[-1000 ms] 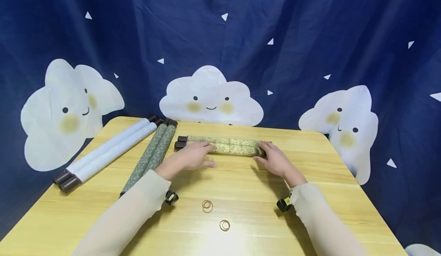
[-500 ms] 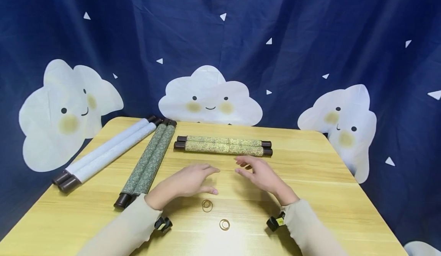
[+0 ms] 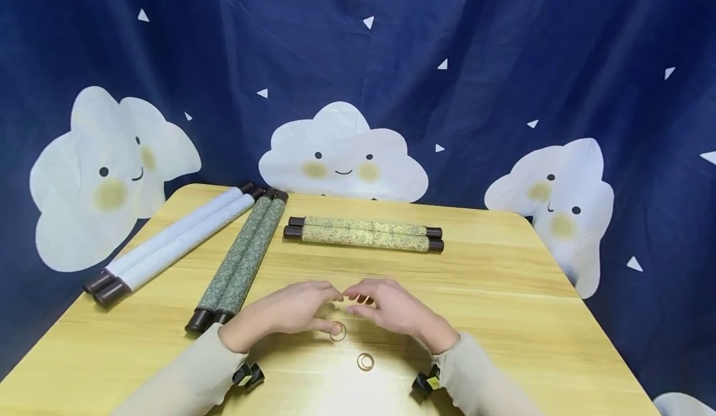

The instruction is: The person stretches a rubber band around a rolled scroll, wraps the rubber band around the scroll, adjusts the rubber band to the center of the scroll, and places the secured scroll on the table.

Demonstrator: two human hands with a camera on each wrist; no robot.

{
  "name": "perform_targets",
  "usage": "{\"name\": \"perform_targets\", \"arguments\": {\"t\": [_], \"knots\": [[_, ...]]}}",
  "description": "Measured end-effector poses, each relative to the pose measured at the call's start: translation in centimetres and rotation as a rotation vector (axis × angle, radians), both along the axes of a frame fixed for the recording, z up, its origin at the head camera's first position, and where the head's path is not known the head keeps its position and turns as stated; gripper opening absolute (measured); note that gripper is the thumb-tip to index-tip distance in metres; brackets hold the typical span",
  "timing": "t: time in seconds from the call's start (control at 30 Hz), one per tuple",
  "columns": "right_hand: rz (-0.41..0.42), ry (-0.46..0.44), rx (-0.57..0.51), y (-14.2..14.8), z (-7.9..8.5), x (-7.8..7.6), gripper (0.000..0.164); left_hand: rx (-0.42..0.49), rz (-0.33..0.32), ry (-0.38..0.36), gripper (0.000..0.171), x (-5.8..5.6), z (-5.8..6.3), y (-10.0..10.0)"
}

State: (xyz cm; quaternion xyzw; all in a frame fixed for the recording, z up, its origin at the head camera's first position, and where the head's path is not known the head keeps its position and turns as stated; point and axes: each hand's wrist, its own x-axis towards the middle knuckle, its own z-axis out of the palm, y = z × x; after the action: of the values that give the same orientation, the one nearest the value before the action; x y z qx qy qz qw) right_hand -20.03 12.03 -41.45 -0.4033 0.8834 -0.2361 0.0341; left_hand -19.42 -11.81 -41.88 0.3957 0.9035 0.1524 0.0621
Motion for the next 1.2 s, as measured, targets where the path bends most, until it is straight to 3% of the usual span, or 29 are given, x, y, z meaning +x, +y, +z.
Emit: {"name": "perform_targets", "arguments": {"t": [0.13,0.33,0.7,0.9,1.2], "knots": [[0.042,0.017,0.084,-0.5,-0.4,0.7,0.038,-0.017,-0.037,0.012,0.057,0.3,-0.3,-0.1],[0.072,0.028,0.111,-1.3,-0.8,1.3,0.029,-0.018,-0.030,0.005,0.042,0.4,-0.5,-0.2],[0.024,0.140,0.152,-2.4,-1.6,2.3,0.014,0.021,-0.039,-0.045,0.020,0.9,-0.8,0.1],[-0.006,0.191,0.149,-2.6,-1.8,2.5,0.009,0.038,-0.029,-0.042,0.018,1.0,-0.8,0.4],[-0.058,0.181,0.148,-2.9,-1.9,2.8,0.009,0.079,-0.070,-0.048,0.023,1.0,-1.3,0.6]]}}
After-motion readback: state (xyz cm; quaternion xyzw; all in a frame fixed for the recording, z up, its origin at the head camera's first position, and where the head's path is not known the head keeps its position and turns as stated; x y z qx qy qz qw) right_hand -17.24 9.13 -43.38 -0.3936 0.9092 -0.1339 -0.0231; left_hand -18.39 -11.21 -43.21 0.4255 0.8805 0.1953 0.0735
